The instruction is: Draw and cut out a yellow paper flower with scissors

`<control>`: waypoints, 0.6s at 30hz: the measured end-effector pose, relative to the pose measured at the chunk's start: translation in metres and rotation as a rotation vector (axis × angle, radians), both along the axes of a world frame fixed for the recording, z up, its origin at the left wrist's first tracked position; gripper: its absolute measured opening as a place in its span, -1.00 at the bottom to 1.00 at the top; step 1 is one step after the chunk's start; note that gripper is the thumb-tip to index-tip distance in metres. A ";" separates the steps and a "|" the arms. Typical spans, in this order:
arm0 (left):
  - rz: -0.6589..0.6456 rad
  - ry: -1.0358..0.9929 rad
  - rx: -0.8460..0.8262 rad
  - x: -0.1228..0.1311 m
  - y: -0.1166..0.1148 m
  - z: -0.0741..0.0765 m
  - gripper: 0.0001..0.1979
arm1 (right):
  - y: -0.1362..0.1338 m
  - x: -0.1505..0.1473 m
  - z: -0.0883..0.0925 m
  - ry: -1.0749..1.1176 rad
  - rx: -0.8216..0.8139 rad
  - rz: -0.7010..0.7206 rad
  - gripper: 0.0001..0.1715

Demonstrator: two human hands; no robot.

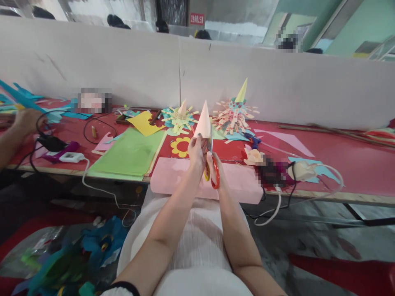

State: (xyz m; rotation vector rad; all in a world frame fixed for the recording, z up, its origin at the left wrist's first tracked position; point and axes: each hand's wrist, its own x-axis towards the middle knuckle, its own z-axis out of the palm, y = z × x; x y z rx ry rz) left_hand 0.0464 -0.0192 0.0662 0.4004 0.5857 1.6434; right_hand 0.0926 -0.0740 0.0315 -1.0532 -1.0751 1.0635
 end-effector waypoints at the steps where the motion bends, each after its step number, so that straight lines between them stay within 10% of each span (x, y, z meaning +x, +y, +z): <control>1: -0.001 0.000 -0.001 0.000 0.000 -0.001 -0.77 | 0.000 0.000 0.000 0.008 -0.007 0.003 -0.50; 18: 0.008 -0.045 -0.068 -0.008 0.002 0.004 -0.89 | -0.001 -0.010 0.002 -0.012 -0.020 -0.059 -0.54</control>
